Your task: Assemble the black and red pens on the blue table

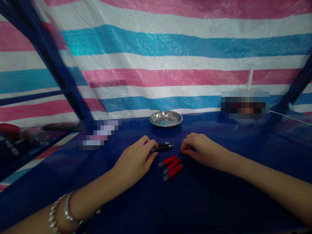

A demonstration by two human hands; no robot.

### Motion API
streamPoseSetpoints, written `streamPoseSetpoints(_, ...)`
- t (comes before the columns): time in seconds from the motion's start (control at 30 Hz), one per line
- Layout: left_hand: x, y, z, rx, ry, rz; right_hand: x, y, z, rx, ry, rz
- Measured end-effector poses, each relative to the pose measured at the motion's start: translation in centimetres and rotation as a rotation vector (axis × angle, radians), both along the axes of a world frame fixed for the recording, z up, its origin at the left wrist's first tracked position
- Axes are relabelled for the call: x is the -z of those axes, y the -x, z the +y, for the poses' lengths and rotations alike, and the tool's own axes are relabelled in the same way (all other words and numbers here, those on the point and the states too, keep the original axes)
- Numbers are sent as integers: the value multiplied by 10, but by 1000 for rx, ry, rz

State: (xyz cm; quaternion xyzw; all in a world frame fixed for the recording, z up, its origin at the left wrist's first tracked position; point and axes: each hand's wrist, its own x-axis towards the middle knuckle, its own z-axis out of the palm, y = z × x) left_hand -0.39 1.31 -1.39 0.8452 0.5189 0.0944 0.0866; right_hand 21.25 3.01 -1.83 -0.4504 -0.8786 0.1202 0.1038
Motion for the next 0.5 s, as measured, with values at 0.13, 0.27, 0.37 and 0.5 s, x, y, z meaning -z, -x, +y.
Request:
streamPoseSetpoints(0.13, 1, 0, 1, -21, -41, -31, -1, 1, 0, 11, 7, 9)
streamPoseSetpoints(0.27, 1, 0, 3, -18, -56, -55, -1, 0, 0, 22, 8, 13)
streamPoseSetpoints(0.37, 3, 1, 4, 5, -51, -61, -1, 0, 0, 18, 4, 12)
streamPoseSetpoints(0.5, 3, 2, 4, 8, -34, -52, -1, 0, -1, 20, 3, 17)
